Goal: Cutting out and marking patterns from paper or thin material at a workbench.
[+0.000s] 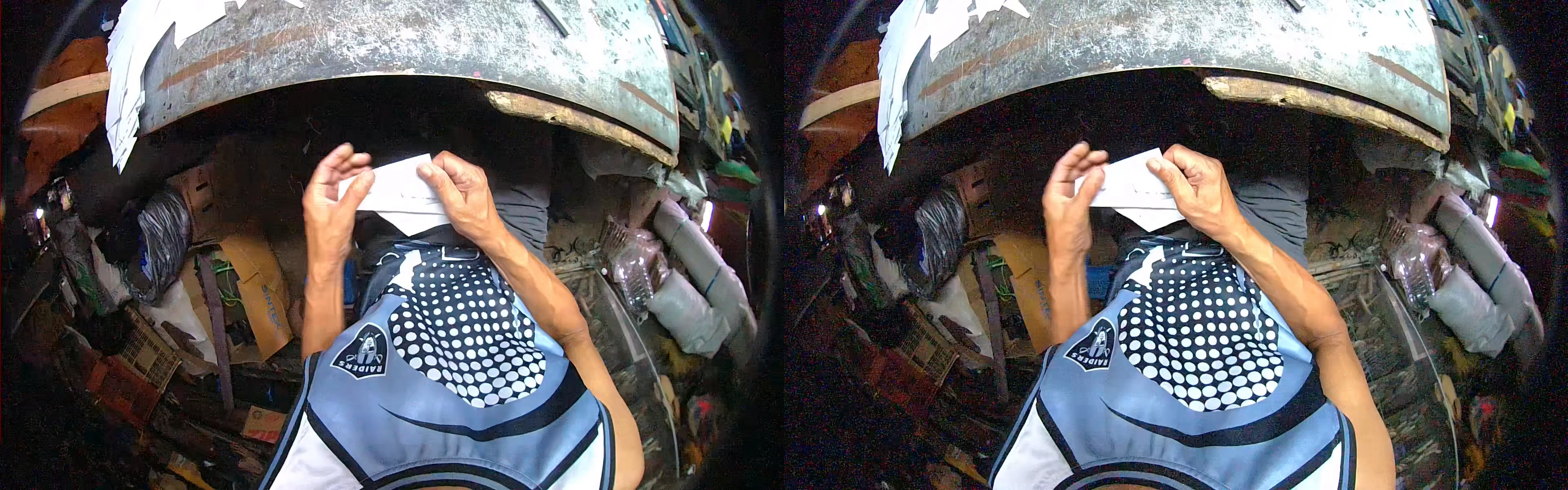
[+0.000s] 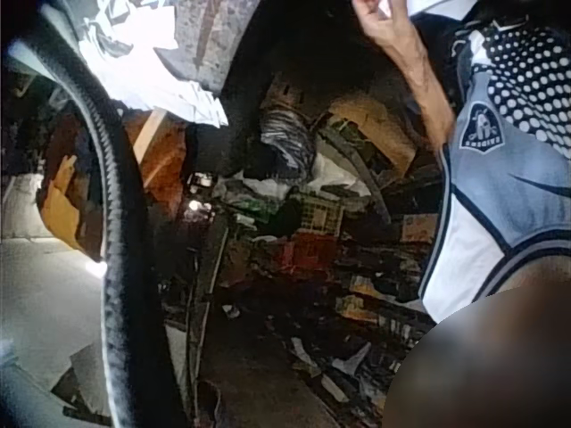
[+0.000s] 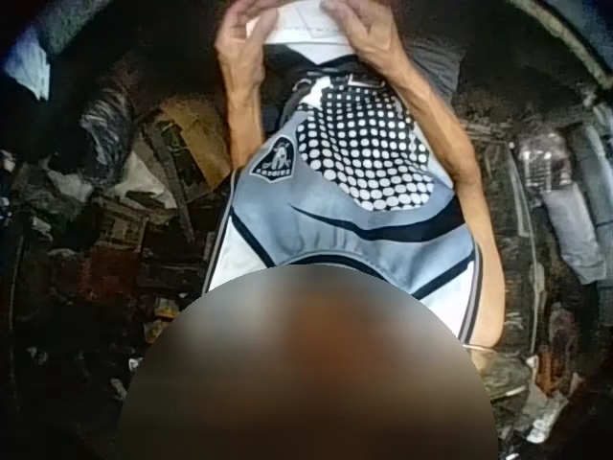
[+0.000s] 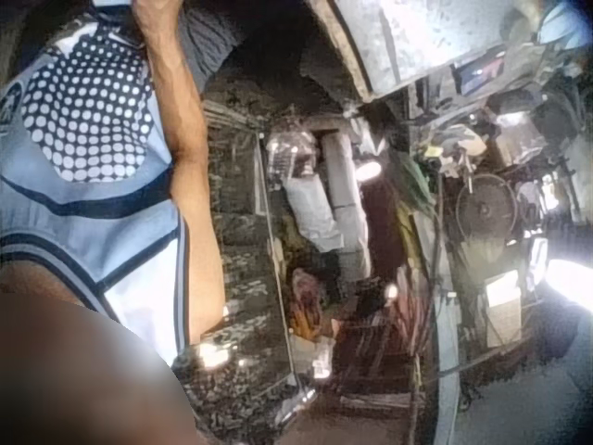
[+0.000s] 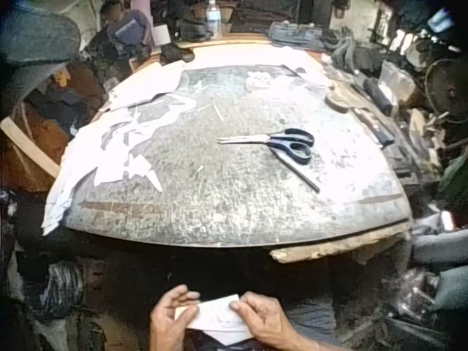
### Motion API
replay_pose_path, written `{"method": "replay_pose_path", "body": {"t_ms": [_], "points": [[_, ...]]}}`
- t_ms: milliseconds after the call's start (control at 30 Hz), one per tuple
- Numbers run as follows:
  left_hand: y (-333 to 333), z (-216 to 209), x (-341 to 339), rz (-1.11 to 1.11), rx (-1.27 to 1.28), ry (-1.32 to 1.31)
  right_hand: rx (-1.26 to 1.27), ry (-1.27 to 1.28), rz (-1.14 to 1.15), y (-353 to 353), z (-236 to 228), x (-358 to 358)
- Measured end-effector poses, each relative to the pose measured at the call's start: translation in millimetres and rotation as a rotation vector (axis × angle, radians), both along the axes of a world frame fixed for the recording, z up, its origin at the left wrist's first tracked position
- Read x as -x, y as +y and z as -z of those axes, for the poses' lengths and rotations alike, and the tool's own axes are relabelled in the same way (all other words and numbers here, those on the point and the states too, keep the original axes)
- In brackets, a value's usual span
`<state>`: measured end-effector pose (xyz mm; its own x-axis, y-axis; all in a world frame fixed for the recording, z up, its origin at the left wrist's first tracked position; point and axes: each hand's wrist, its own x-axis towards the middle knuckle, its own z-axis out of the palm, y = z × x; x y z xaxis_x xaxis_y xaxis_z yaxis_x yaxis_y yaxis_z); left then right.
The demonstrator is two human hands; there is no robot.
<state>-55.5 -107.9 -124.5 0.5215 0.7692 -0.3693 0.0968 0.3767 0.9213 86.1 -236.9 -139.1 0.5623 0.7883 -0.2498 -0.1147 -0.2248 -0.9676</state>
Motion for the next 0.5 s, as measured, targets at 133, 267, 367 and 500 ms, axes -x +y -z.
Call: {"method": "replay_pose_path", "body": {"t_ms": [133,267,367,500], "points": [[28,-31,-2,0.634,-0.448,0.243,-0.007,-0.133,-0.136,-2,-3,0],[33,-37,-8,0.712,-0.209,0.294,-0.023,-0.139,-0.197,2,-15,-1],[30,-31,-4,0.676,-0.231,0.226,-0.015,-0.059,-0.211,-1,-13,-1],[26,-24,0,0.583,-0.086,0.240,-0.032,0.086,-0.173,-6,-9,1]]}}
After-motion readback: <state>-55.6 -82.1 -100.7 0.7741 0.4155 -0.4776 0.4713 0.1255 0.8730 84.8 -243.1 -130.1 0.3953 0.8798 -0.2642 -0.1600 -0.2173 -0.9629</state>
